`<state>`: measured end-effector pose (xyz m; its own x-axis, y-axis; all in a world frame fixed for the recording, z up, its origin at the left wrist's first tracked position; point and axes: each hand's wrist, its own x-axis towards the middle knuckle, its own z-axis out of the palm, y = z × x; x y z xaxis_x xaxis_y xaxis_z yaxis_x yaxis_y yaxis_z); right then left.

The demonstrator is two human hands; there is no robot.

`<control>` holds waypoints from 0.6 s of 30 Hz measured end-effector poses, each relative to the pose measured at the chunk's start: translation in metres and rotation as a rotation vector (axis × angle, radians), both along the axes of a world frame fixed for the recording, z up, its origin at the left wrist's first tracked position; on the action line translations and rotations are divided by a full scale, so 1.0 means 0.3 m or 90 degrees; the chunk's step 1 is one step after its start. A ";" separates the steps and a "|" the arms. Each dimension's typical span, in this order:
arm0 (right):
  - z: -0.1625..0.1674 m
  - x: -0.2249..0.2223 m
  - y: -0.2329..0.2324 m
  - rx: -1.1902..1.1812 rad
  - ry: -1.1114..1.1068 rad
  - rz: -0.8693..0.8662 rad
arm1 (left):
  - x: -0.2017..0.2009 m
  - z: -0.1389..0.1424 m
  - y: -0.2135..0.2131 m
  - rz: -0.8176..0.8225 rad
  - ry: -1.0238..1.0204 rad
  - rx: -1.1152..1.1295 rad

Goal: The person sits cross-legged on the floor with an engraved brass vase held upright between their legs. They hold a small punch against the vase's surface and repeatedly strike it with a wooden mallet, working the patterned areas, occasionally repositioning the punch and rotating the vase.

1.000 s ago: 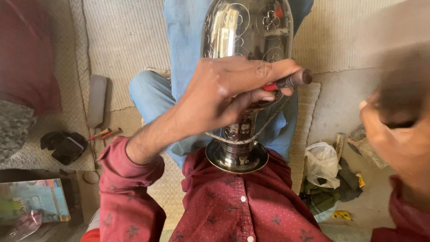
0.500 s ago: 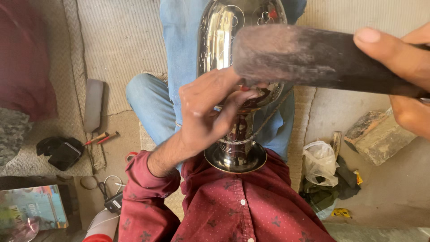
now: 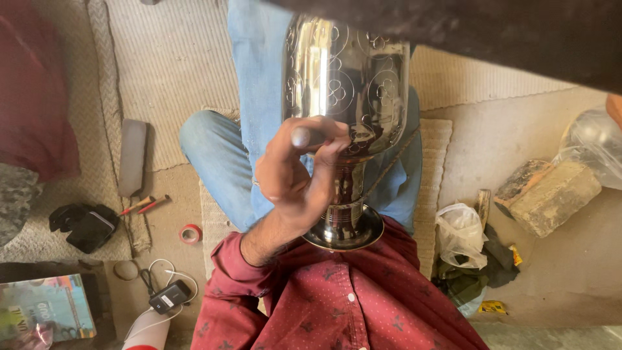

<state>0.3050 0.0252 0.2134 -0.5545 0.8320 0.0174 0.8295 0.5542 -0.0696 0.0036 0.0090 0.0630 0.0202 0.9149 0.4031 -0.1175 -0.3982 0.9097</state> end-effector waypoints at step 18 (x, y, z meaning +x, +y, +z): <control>0.251 -0.380 0.126 0.086 -0.106 0.176 | 0.029 -0.244 -0.090 0.073 0.038 0.059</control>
<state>0.1910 0.0630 0.2886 -0.7631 0.6463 0.0066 0.6403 0.7546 0.1436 0.0124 -0.0179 -0.0103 -0.0556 0.8718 0.4867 -0.0141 -0.4881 0.8727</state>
